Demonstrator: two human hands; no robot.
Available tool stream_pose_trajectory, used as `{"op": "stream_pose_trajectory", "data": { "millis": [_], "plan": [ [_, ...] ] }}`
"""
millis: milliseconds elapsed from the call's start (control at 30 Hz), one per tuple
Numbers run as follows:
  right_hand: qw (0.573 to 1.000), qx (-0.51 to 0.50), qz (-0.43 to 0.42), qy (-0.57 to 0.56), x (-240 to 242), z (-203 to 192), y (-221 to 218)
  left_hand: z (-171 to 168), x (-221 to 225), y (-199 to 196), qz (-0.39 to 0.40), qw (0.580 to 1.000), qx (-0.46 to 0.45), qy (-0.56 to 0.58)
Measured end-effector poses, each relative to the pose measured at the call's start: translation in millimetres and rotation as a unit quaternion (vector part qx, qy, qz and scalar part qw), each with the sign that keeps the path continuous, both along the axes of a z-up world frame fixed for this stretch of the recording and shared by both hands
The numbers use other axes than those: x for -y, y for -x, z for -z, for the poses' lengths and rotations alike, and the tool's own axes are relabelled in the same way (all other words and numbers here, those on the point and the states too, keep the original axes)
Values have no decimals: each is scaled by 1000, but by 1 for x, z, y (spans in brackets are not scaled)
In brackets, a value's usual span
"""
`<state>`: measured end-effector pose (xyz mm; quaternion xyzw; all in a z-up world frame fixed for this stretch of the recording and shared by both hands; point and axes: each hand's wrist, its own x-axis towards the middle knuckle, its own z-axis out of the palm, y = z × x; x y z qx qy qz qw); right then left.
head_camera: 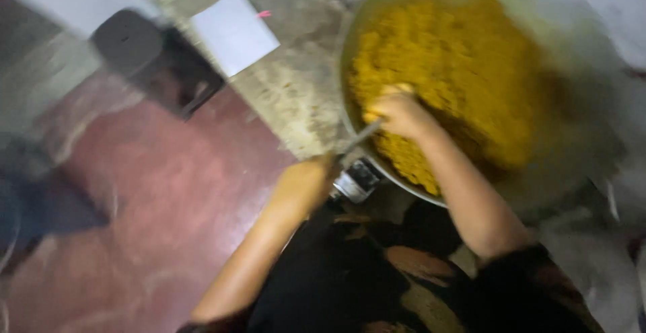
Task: Stirring a thick yellow paste in a large metal bowl using a long-handled tool
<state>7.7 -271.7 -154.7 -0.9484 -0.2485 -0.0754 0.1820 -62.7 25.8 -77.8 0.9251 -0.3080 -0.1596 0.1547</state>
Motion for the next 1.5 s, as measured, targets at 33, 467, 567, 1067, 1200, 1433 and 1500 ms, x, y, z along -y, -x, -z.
{"op": "stream_pose_trajectory", "data": {
  "millis": [33, 467, 567, 1067, 1200, 1433, 1500],
  "plan": [
    [1000, 3, -27, 1, 5, 12, 0, 10, 5, -1, -27, 1000, 3, 1],
    [993, -76, 74, 59, 3, 40, 12, 63, 13, 7, -26, 994, -110, 7],
    [993, -65, 69, 64, 4, 44, 12, 55, 12, 8, -38, 989, -140, 17],
    [992, -63, 85, 72, 7, 49, 9, 66, 15, 2, -33, 990, -132, 20],
    [991, -62, 85, 81, 6, 45, 8, 65, 14, 2, -30, 991, -127, 19],
    [993, -56, 88, 59, 10, 58, 5, 63, 15, 4, -43, 990, -132, 0],
    [992, -49, 95, 66, 9, 57, 5, 59, 15, 3, -45, 991, -129, -1]
  ]
}}
